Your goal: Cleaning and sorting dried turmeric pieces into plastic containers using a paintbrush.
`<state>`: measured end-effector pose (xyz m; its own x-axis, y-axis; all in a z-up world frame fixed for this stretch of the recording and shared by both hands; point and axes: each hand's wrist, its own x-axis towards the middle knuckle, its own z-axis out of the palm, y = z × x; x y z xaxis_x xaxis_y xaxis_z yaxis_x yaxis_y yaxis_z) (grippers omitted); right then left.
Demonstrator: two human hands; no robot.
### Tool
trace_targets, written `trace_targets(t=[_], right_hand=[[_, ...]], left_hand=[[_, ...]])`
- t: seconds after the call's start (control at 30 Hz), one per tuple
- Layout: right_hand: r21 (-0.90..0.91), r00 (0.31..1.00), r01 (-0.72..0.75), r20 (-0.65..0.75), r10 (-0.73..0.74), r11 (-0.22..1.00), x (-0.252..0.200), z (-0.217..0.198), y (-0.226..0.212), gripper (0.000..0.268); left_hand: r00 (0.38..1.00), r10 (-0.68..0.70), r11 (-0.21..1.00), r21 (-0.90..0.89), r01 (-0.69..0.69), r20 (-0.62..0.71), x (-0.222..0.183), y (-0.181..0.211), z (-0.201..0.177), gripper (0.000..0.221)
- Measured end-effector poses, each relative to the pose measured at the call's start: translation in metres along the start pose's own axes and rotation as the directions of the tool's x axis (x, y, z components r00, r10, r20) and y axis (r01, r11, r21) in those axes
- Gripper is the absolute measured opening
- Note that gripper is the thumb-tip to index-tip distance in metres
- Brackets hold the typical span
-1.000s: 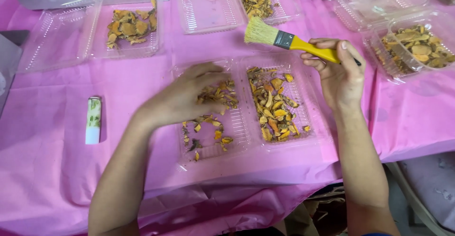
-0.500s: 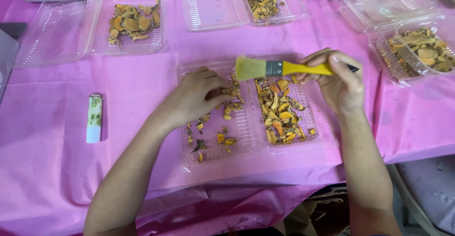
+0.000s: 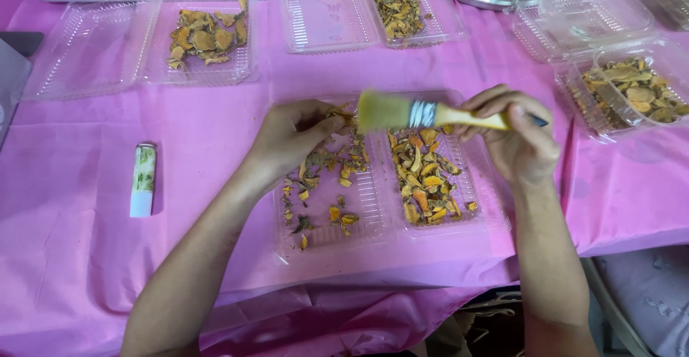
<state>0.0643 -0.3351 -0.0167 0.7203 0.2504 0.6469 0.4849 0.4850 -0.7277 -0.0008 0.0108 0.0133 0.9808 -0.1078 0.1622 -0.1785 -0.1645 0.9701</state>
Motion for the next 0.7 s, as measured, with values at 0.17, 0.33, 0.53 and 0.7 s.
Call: trace_targets(t=[0.17,0.33,0.53,0.7], right_hand=[[-0.057,0.999,-0.038,0.024,0.039,0.998,0.002,0.007,-0.003,0.042],[0.113,0.985,-0.044,0.173,0.024,0.993,0.008,0.012,-0.026,0.023],[-0.022,0.998,-0.059,-0.010,0.059,0.998,0.018,0.020,-0.032,0.019],[0.033,0.946,-0.033,-0.322,0.042,0.999,0.017,0.026,-0.038,0.022]], left_hand=[[0.999,0.004,0.999,0.048,-0.006,0.032,-0.008,0.006,0.007,0.025],[0.997,0.006,0.987,0.161,-0.019,0.081,-0.009,0.016,0.009,0.014],[0.990,0.051,0.980,0.185,-0.074,0.130,-0.009,0.013,0.009,0.013],[0.976,0.124,0.962,0.218,-0.163,0.180,-0.006,0.026,0.032,0.017]])
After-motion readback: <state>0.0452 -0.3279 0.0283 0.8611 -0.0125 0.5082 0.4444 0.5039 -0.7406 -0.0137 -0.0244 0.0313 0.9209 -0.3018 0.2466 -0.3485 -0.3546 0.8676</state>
